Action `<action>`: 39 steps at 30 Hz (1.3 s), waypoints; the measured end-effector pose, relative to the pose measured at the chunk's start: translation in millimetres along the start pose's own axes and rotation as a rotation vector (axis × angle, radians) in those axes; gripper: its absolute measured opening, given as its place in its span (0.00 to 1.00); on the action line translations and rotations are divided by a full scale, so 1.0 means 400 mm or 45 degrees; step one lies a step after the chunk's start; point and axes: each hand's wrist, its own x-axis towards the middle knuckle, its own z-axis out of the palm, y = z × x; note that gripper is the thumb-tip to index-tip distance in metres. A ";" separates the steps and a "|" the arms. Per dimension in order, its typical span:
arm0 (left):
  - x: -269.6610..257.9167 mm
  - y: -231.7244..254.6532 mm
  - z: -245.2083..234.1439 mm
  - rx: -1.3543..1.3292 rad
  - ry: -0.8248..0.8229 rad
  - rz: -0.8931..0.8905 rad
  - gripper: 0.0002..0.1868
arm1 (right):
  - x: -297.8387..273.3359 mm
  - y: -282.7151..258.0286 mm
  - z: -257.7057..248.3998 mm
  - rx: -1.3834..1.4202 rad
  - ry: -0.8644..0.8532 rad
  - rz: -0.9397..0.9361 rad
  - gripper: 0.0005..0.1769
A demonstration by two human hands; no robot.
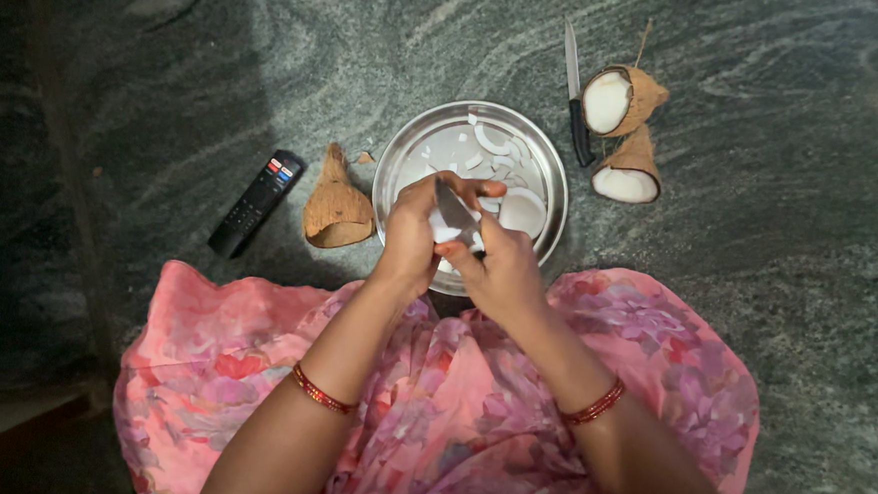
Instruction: The person sits on the floor and uses a knife to slice white coconut meat into small pieces, placing them into a metal plate. The person handles coconut pieces and a knife throughout the clip.
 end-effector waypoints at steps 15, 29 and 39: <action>0.009 0.016 -0.026 0.347 -0.035 0.069 0.12 | 0.026 -0.041 -0.058 -0.034 0.168 -0.136 0.48; 0.004 0.017 -0.012 0.223 -0.077 -0.005 0.13 | 0.017 -0.033 -0.051 -0.013 0.131 -0.048 0.49; -0.002 0.012 0.009 0.039 -0.139 0.018 0.13 | 0.010 -0.008 -0.037 0.161 0.079 -0.150 0.35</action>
